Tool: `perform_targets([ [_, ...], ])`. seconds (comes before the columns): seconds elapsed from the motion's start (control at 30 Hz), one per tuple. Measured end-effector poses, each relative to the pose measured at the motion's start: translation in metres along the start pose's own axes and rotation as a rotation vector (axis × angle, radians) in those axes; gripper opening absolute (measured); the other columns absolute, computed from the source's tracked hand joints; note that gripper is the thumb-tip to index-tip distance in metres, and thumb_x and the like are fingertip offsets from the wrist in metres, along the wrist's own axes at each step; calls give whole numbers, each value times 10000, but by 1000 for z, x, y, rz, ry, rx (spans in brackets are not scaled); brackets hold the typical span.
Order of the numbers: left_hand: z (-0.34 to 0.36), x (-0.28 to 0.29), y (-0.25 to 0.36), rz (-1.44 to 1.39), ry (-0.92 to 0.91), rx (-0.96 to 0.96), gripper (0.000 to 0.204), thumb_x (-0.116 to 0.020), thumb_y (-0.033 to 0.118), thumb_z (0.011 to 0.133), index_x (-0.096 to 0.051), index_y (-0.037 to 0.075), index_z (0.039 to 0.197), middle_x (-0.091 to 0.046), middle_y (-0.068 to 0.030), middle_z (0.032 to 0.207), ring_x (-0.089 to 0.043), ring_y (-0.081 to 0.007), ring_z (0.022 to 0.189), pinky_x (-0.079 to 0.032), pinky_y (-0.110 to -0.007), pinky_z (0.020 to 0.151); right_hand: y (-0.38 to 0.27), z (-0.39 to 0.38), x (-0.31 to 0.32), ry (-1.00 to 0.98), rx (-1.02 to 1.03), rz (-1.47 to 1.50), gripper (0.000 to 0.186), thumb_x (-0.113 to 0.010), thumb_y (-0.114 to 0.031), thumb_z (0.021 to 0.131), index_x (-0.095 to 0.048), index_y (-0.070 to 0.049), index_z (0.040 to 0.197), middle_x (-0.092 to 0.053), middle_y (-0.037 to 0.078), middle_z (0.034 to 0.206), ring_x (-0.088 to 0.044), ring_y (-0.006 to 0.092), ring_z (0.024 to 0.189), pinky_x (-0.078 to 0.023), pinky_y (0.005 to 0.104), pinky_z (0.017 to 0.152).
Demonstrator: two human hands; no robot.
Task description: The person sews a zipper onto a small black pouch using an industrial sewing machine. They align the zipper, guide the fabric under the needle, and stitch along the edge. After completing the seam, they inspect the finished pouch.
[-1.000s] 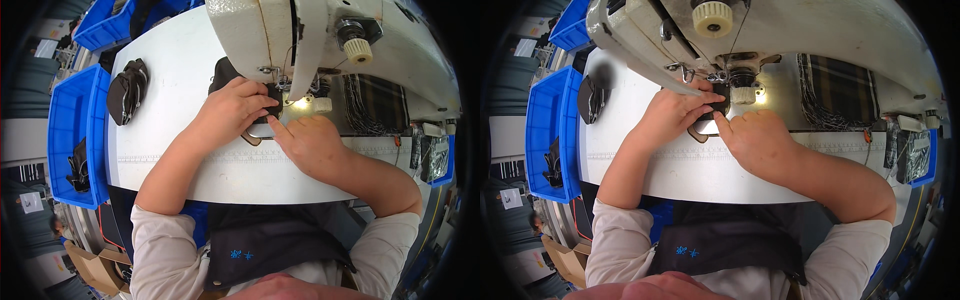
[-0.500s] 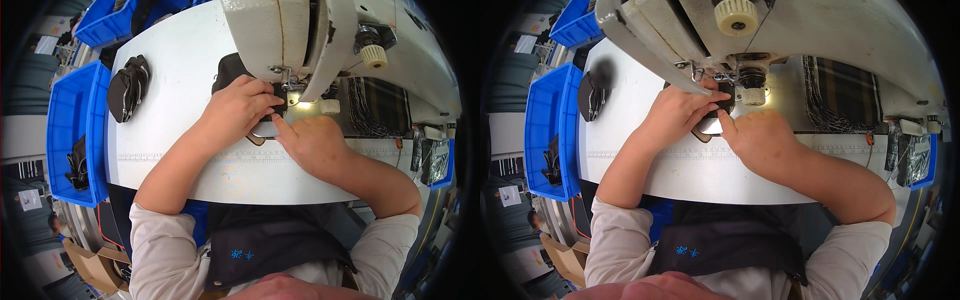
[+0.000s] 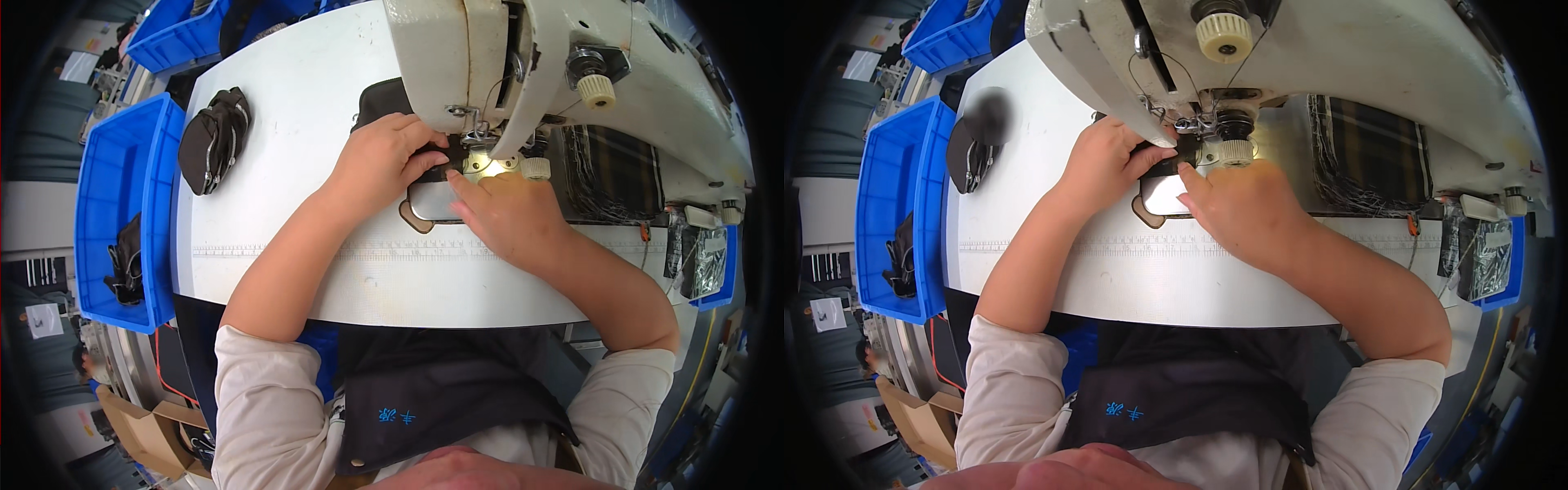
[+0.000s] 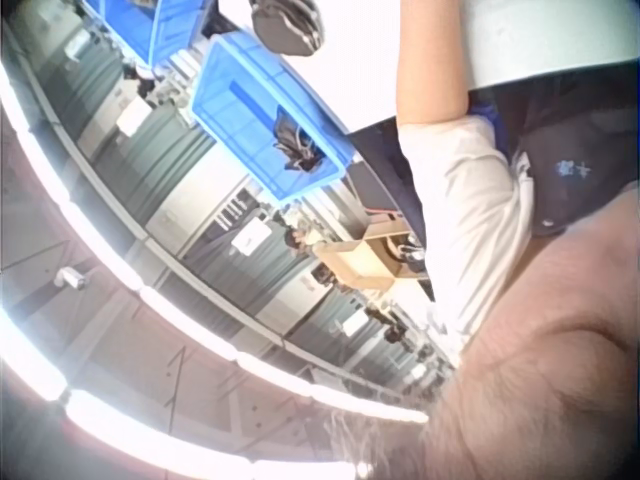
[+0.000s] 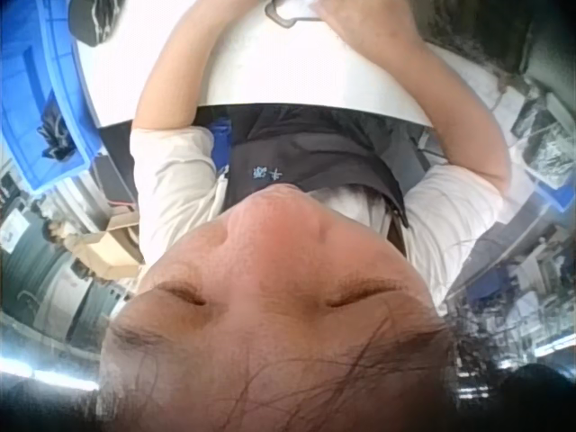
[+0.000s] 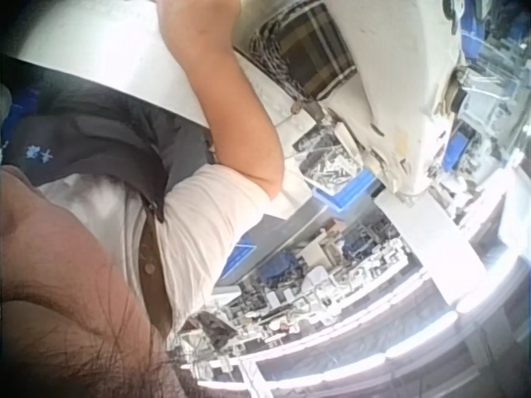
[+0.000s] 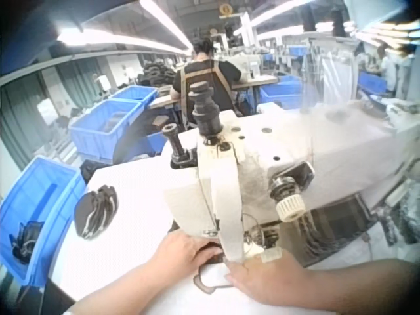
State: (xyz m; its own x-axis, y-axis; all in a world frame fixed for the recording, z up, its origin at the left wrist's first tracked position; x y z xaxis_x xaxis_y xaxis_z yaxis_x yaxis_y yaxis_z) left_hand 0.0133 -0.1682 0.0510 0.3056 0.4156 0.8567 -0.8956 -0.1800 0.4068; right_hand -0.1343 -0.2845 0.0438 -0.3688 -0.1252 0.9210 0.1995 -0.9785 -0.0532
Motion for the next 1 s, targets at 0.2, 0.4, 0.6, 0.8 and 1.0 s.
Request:
perform_targets([
  [0.2, 3, 3, -6, -89, 8, 68, 165, -725, 205, 930, -749, 79, 1035, -749, -84, 966, -701, -312, 911, -567, -400, 794, 21, 9, -3, 117, -128, -12, 137, -725, -164, 894, -657, -135, 1009, -666, 27, 768, -689, 237, 688, -540, 372, 578],
  [0.4, 4, 3, -7, -126, 2, 73, 224, -738, 259, 945, -746, 76, 1073, -747, -104, 940, -696, -309, 873, -557, -386, 782, 23, 19, -12, 126, -61, -97, 197, -753, -151, 874, -680, -157, 1057, -718, 33, 805, -723, 243, 722, -579, 376, 590],
  [0.6, -11, 5, 16, 89, 43, -9, 358, -766, 207, 862, -660, 134, 1196, -697, -32, 1127, -678, -259, 1001, -574, -385, 798, 19, 18, -13, 66, -219, -110, 136, -702, -202, 912, -686, -130, 1027, -720, 73, 785, -722, 286, 717, -579, 397, 642],
  [0.8, -10, -2, 19, 174, 276, -155, 286, -747, 116, 785, -670, 113, 1060, -682, -21, 1064, -658, -212, 948, -567, -373, 797, 23, 15, -18, 246, -242, -25, 103, -706, -208, 900, -625, -145, 900, -644, 37, 651, -686, 271, 605, -564, 400, 558],
  [1.0, -11, 0, 22, 285, 271, -133, 198, -742, 95, 778, -687, 105, 967, -662, -22, 882, -637, -224, 808, -528, -354, 745, 8, 20, -1, 243, -132, -130, 150, -736, -183, 855, -595, -135, 849, -646, 21, 666, -680, 252, 612, -554, 377, 549],
])
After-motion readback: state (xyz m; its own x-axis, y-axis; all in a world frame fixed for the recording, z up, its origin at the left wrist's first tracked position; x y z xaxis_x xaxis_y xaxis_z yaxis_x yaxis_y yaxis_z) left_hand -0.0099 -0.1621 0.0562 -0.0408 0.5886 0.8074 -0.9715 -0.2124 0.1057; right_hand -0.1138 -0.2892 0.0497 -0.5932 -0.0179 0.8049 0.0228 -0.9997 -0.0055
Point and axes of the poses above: each hand's wrist, its own z-axis towards the middle knuckle, its own x-axis out of the back of the hand, y = z × x, the point moved 4 cm from there along z, towards the middle knuckle
